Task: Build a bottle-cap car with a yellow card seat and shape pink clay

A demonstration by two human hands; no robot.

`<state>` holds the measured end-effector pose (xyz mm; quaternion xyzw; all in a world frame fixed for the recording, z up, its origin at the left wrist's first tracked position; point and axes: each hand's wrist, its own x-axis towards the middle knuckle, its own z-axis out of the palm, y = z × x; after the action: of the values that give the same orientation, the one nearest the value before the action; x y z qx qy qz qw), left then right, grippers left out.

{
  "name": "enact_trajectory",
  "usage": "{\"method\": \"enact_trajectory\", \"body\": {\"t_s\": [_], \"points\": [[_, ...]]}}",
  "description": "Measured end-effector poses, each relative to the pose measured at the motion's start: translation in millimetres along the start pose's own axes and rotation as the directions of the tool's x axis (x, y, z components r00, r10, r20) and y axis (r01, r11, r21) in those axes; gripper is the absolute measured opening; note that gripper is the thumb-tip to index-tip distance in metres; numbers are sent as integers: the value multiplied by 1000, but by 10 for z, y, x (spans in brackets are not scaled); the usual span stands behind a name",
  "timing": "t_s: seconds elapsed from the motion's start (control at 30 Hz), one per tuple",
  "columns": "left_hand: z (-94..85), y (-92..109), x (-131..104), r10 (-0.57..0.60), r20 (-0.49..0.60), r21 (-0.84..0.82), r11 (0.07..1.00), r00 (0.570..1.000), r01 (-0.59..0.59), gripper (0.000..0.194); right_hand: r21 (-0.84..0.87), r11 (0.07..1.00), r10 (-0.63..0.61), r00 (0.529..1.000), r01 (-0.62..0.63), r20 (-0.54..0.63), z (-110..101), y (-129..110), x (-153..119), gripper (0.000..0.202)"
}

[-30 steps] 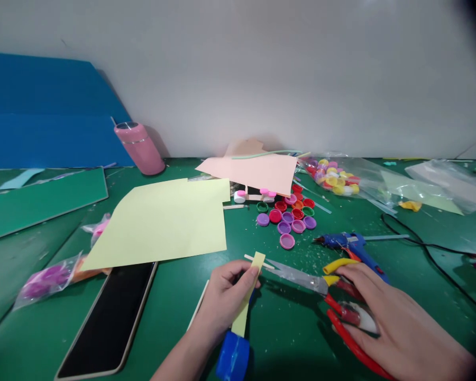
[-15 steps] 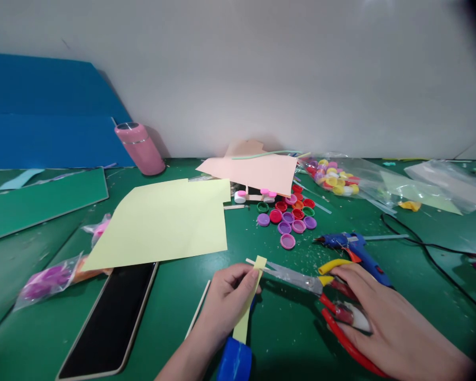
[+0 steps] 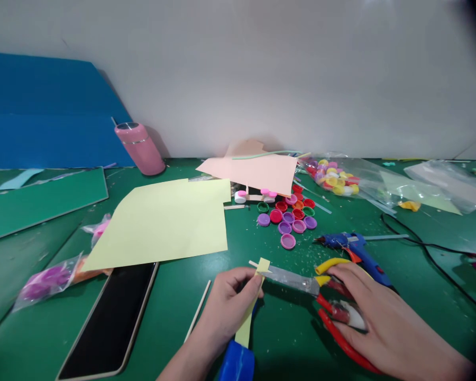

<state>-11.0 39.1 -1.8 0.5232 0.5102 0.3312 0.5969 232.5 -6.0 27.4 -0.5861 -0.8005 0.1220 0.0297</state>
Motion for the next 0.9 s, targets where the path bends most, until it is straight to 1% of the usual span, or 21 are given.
{"method": "enact_trajectory", "body": {"t_s": [0.17,0.4,0.63,0.77,0.9], "points": [[21,32,-10,-51,31,-18,999,998,51,28,-24,998,-54,998,53,-35,-3,4,23,48],[14,76,-42,-110,46,-55,992,993,112,28,-17,993,-117,993,117,-34,-8,48,40,47],[20,100,-31,-150,52,-99,983,987,155,24,-11,993,-118,991,117,-70,-11,43,49,46],[17,94,-38,-167,51,-118,978,985,172,23,-15,992,-127,990,126,-65,-28,22,58,46],[21,77,-36,-159,51,-129,978,986,164,25,-9,990,-140,988,140,-63,-52,10,70,44]]}}
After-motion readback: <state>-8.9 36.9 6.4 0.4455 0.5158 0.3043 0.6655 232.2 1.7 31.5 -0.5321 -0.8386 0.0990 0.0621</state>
